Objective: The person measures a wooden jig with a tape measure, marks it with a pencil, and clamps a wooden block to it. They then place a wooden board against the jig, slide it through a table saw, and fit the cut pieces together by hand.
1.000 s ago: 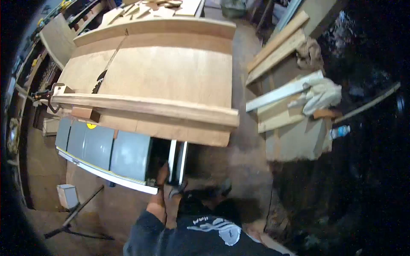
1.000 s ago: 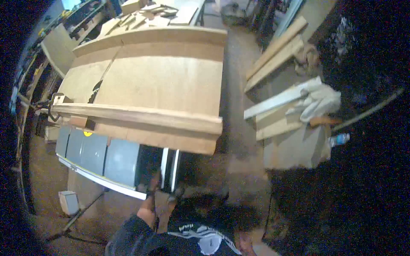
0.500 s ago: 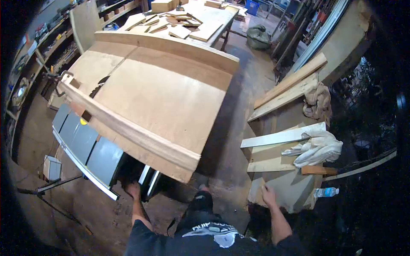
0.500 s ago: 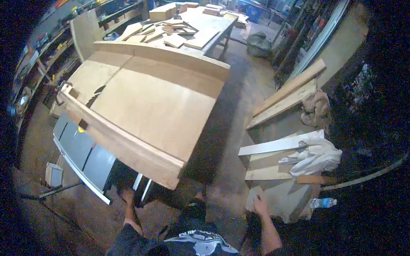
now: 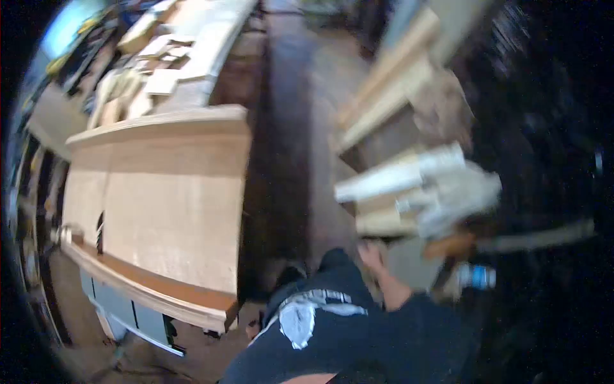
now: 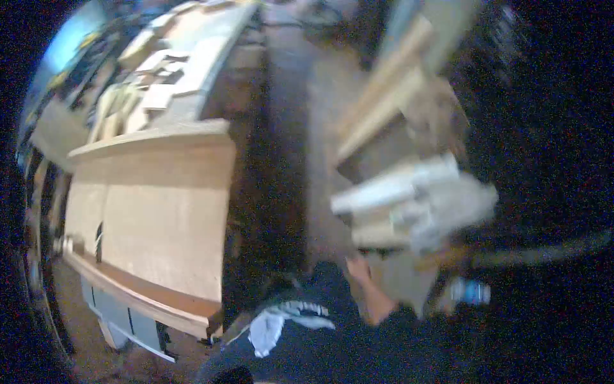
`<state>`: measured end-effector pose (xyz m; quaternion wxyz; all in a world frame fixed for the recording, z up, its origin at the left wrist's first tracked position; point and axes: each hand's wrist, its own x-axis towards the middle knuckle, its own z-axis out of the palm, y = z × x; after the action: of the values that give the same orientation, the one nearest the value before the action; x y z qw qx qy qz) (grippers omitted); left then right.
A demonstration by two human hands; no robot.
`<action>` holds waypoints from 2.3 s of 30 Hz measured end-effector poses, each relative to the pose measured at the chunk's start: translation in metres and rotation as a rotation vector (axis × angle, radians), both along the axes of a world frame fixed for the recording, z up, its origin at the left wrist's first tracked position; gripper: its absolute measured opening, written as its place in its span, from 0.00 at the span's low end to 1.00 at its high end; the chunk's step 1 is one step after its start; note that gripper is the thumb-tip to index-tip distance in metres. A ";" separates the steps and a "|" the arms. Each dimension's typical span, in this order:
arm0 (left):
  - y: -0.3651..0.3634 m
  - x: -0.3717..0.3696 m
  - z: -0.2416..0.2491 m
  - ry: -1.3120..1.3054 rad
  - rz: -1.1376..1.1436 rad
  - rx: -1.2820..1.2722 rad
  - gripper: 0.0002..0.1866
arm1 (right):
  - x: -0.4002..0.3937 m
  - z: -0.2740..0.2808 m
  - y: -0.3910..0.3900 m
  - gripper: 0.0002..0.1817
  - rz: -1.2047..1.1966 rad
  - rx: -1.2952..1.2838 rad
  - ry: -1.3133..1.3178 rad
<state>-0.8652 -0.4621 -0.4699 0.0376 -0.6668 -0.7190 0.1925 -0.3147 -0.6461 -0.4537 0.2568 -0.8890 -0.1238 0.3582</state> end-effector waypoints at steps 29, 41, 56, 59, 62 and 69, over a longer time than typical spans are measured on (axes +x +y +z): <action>0.220 0.487 0.142 -1.413 -0.167 -0.549 0.23 | 0.228 -0.012 0.180 0.19 -0.329 0.027 0.410; 0.284 0.601 0.158 -1.081 -1.041 -0.855 0.15 | 0.064 0.179 0.139 0.18 -0.647 0.784 -0.250; 0.204 0.571 0.236 -1.597 -0.178 -0.861 0.24 | 0.155 0.055 -0.196 0.35 -0.837 0.130 -0.642; 0.162 0.542 0.237 -1.557 -0.069 -0.742 0.25 | 0.137 0.078 -0.210 0.43 -1.187 0.670 -0.621; 0.109 0.521 0.240 -1.578 -0.015 -0.727 0.25 | 0.107 0.093 -0.160 0.50 -1.216 0.602 -0.816; -0.002 0.486 0.298 -1.796 -0.322 -0.880 0.26 | 0.023 0.209 -0.079 0.44 -0.439 0.672 -0.984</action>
<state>-0.3794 -0.4637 -0.1721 -0.7407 -0.6086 -0.2479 -0.1396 -0.2913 -0.7256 -0.2446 0.5024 -0.8252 -0.1478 -0.2116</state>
